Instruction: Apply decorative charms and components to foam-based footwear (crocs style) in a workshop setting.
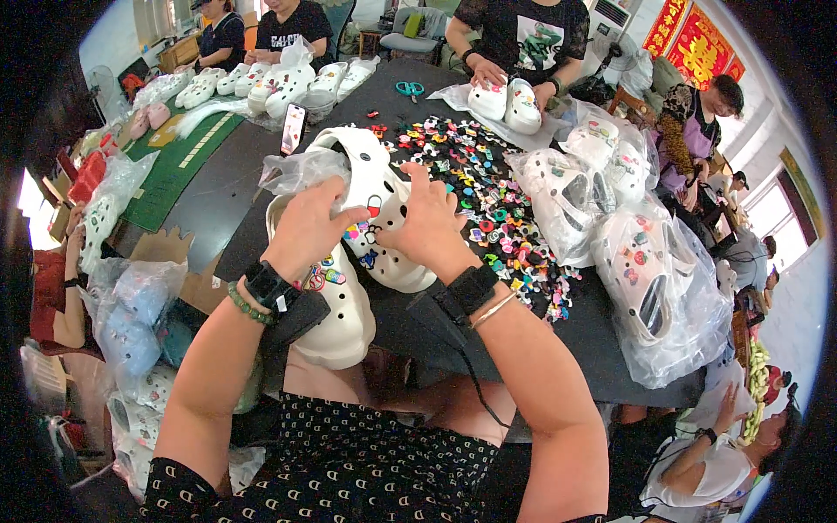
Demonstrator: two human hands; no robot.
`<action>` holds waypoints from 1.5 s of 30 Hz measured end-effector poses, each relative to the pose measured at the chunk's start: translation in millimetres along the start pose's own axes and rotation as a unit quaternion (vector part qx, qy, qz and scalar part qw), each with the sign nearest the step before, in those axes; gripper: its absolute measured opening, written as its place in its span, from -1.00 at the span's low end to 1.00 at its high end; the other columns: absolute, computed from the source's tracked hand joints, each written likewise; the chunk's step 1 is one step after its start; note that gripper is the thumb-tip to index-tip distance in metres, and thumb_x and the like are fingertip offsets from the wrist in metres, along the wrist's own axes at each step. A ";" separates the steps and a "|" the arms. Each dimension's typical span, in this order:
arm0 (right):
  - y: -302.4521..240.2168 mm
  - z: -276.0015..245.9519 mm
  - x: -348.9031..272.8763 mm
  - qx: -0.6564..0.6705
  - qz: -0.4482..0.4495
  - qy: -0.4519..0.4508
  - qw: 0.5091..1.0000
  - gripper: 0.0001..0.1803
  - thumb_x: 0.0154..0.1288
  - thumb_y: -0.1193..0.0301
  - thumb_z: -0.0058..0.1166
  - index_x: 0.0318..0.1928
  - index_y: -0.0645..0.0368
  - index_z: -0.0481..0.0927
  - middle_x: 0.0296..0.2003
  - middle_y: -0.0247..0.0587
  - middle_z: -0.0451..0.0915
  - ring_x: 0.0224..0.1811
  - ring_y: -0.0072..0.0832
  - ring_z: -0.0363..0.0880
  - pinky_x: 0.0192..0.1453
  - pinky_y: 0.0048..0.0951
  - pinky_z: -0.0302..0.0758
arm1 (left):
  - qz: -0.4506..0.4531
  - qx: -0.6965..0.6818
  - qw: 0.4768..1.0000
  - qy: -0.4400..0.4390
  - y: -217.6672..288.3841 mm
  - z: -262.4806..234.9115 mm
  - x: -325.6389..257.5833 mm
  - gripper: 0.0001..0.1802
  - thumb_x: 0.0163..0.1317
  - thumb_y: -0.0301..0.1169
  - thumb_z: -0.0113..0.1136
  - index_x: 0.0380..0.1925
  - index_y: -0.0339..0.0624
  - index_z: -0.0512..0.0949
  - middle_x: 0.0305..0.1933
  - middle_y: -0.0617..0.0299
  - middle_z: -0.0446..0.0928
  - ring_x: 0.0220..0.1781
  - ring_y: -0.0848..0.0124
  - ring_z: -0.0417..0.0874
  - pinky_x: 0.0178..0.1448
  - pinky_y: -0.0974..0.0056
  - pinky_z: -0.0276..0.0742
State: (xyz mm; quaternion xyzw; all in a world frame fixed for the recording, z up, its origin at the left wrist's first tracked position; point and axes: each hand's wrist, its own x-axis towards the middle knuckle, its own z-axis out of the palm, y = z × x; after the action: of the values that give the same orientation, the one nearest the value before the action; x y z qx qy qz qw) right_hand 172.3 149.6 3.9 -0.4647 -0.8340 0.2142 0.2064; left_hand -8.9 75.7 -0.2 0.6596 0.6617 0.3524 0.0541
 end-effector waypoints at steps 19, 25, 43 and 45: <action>-26.9 22.4 -6.4 -0.102 0.010 0.083 0.991 -0.03 -0.22 0.34 0.49 0.30 -0.18 0.29 0.10 -0.06 0.40 0.21 -0.03 0.32 0.14 0.12 0.27 | -0.006 -0.040 0.998 0.042 -10.5 9.7 -15.8 -0.69 0.24 -0.23 0.30 -0.28 -0.27 0.53 -0.39 -0.09 0.53 -0.29 -0.07 0.58 -0.19 0.00 0.45; -32.7 23.0 -13.1 -0.118 0.012 0.095 0.988 -0.04 -0.21 0.31 0.50 0.29 -0.17 0.30 0.09 -0.08 0.40 0.19 -0.02 0.33 0.12 0.12 0.30 | 0.005 -0.068 0.996 0.061 -5.8 10.9 -22.4 -0.72 0.25 -0.25 0.29 -0.22 -0.24 0.56 -0.30 -0.11 0.58 -0.19 -0.10 0.60 -0.09 -0.02 0.48; 38.7 -14.3 -62.4 0.114 -0.115 0.075 0.984 -0.22 0.14 0.16 0.40 0.26 0.28 0.36 0.23 0.17 0.38 0.34 -0.03 0.31 0.42 -0.15 0.25 | 0.022 -0.072 0.993 0.087 -5.7 -10.3 -26.1 -0.66 0.25 -0.24 0.31 -0.39 -0.31 0.46 -0.38 -0.17 0.53 -0.24 -0.17 0.56 -0.14 -0.10 0.42; 60.5 -15.3 -85.3 0.037 -0.128 0.093 0.987 -0.38 0.18 0.23 0.37 0.17 0.23 0.45 0.24 0.19 0.37 0.36 0.00 0.28 0.42 -0.08 0.23 | 0.036 -0.079 0.993 0.079 -6.4 -17.8 -27.5 -0.67 0.23 -0.27 0.32 -0.42 -0.31 0.44 -0.40 -0.16 0.51 -0.26 -0.15 0.55 -0.17 -0.08 0.39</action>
State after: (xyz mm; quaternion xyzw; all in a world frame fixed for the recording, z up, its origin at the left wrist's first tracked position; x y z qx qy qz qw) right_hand 263.4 107.3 -29.2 -0.3638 -0.8554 0.1726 0.3258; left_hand -20.4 44.4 -1.2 0.6466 0.6098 0.4565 0.0406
